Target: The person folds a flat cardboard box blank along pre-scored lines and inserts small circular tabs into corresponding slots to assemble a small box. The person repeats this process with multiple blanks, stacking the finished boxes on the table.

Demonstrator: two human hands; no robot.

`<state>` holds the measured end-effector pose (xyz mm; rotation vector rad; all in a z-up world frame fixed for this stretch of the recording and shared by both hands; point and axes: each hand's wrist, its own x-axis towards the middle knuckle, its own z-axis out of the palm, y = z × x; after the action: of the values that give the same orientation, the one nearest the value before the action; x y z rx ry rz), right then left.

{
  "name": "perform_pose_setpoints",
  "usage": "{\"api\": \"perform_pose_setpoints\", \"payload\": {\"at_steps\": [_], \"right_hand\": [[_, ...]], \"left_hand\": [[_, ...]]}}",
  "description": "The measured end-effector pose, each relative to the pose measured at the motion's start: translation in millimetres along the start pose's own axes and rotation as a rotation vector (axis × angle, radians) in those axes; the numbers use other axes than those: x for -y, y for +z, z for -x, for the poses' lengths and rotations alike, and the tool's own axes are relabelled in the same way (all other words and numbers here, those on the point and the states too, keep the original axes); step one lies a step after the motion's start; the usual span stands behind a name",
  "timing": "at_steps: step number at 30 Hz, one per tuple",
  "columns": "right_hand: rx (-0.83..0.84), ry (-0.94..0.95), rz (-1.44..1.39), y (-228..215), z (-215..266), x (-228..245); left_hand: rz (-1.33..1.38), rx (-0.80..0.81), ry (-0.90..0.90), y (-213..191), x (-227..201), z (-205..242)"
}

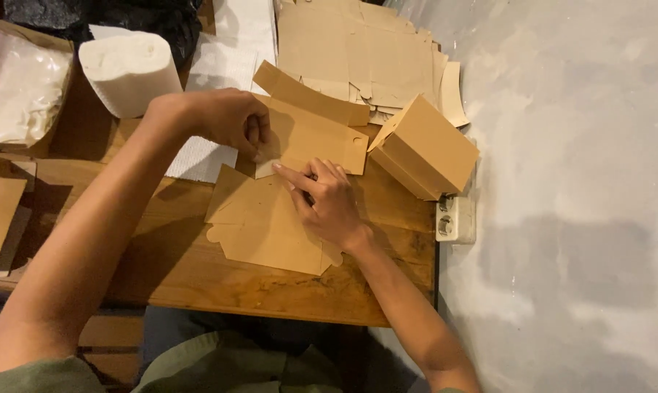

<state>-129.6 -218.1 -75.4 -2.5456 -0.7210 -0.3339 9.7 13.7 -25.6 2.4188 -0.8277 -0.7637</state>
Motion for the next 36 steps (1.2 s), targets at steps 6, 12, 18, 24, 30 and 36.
{"api": "perform_pose_setpoints", "payload": {"at_steps": [6,12,18,24,30,36], "right_hand": [[-0.001,0.001,0.018,-1,-1,1],[0.007,0.016,-0.001,-4,-2,5],[0.016,0.017,0.001,-2,0,2],[0.015,0.014,-0.001,-1,0,1],[0.012,0.014,-0.007,-1,0,1],[0.003,0.017,-0.001,0,0,1]], "left_hand": [[0.034,0.029,-0.004,-2,-5,1],[0.02,0.017,0.009,0,-5,1],[0.022,0.023,-0.009,-4,-12,7],[0.031,0.029,-0.073,-1,-8,3],[0.002,0.028,-0.056,-4,-11,5],[0.026,0.017,-0.038,-1,-5,1]]}}
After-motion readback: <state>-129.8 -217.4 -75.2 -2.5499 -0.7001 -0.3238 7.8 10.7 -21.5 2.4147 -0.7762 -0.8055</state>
